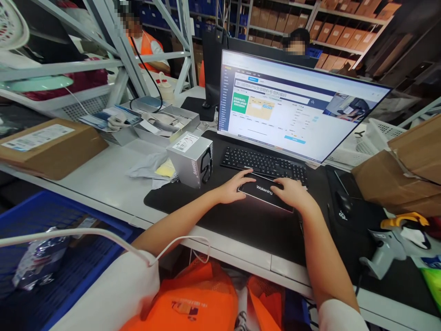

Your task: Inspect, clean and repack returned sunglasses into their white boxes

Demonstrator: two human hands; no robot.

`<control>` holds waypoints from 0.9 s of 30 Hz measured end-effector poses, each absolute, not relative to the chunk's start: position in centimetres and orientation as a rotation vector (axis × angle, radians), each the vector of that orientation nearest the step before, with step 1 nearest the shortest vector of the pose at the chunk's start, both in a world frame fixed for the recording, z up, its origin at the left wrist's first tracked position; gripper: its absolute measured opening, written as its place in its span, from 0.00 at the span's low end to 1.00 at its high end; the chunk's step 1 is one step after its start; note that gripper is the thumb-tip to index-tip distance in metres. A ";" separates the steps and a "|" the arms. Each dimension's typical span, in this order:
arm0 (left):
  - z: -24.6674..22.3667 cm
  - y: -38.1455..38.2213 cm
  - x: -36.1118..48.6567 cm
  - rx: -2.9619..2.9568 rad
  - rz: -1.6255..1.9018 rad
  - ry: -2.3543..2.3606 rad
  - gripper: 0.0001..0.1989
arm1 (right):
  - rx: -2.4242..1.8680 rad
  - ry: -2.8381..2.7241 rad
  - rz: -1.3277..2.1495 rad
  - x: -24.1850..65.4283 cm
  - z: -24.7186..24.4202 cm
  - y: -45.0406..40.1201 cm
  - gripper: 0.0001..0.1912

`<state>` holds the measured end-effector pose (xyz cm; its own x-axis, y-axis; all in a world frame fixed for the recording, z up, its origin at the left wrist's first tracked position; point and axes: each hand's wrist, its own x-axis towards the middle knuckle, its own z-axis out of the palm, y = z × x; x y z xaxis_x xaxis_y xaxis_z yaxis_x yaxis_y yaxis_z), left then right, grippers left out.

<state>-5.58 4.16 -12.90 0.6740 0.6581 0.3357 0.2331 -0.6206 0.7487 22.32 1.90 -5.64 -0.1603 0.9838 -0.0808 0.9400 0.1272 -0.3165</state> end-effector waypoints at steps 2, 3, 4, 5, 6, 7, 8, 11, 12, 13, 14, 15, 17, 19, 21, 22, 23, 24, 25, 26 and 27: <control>-13.1 4.6 -5.6 2.178 0.789 0.641 0.32 | -1.838 -2.327 0.481 21.3 -5.2 0.7 0.30; -13.2 4.7 -5.5 2.172 0.795 0.634 0.31 | -1.786 -2.369 0.501 20.9 -5.1 0.2 0.35; -13.4 4.9 -5.4 2.166 0.808 0.640 0.30 | -1.749 -2.407 0.515 20.4 -5.0 -0.2 0.39; -13.5 5.0 -5.2 2.159 0.830 0.655 0.29 | -1.736 -2.439 0.516 20.0 -5.0 -0.6 0.42; -13.6 5.0 -5.1 2.149 0.862 0.679 0.29 | -1.748 -2.464 0.503 19.6 -5.1 -0.8 0.45; -13.6 4.9 -4.9 2.133 0.904 0.711 0.28 | -1.773 -2.486 0.471 19.3 -5.2 -1.0 0.47; -13.6 4.8 -4.7 2.108 0.951 0.747 0.28 | -1.801 -2.504 0.420 19.0 -5.4 -1.1 0.50; -13.1 4.8 -4.3 1.970 1.045 0.842 0.28 | -1.829 -2.535 0.239 18.2 -6.3 -1.2 0.52; -12.9 5.0 -4.2 1.909 1.047 0.866 0.28 | -1.822 -2.541 0.192 18.1 -6.6 -1.1 0.52; -12.6 5.2 -4.1 1.855 1.036 0.885 0.27 | -1.813 -2.547 0.158 17.9 -6.8 -1.0 0.52; -12.3 5.4 -3.9 1.812 1.020 0.902 0.26 | -1.805 -2.551 0.135 17.9 -7.0 -1.0 0.52; -11.9 5.6 -3.7 1.784 1.007 0.921 0.25 | -1.793 -2.554 0.117 17.8 -7.2 -0.9 0.52; -11.1 5.6 -3.2 1.773 1.005 0.971 0.21 | -1.763 -2.551 0.081 18.0 -7.5 -0.7 0.51; -10.1 4.6 -3.2 1.798 1.045 1.016 0.18 | -1.707 -2.547 0.050 18.6 -7.8 -0.6 0.49; -8.9 2.9 -4.1 1.938 1.179 1.038 0.16 | -1.595 -2.557 0.063 19.6 -8.1 -0.7 0.46; -8.3 1.8 -5.1 2.044 1.291 1.059 0.16 | -1.534 -2.560 0.084 20.2 -8.3 -0.9 0.44; -7.9 0.8 -6.3 2.159 1.432 1.103 0.17 | -1.482 -2.554 0.108 20.9 -8.4 -1.1 0.42; -7.6 0.0 -7.8 2.214 1.592 1.210 0.19 | -1.446 -2.539 0.128 21.6 -8.5 -1.3 0.40; -7.5 -0.6 -9.4 2.177 1.745 1.389 0.24 | -1.428 -2.514 0.137 22.2 -8.6 -1.7 0.39; -7.5 -1.0 -11.1 2.080 1.830 1.582 0.33 | -1.423 -2.483 0.133 22.7 -8.7 -2.0 0.38; -7.7 -1.0 -12.6 1.966 1.829 1.738 0.44 | -1.421 -2.448 0.119 23.0 -8.8 -2.3 0.38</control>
<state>-12.59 -0.99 -7.66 -0.2435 0.6347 0.7334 0.7001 -0.4082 0.5858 23.04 -2.32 -8.78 -0.4617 0.8591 0.2209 0.8335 0.5054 -0.2233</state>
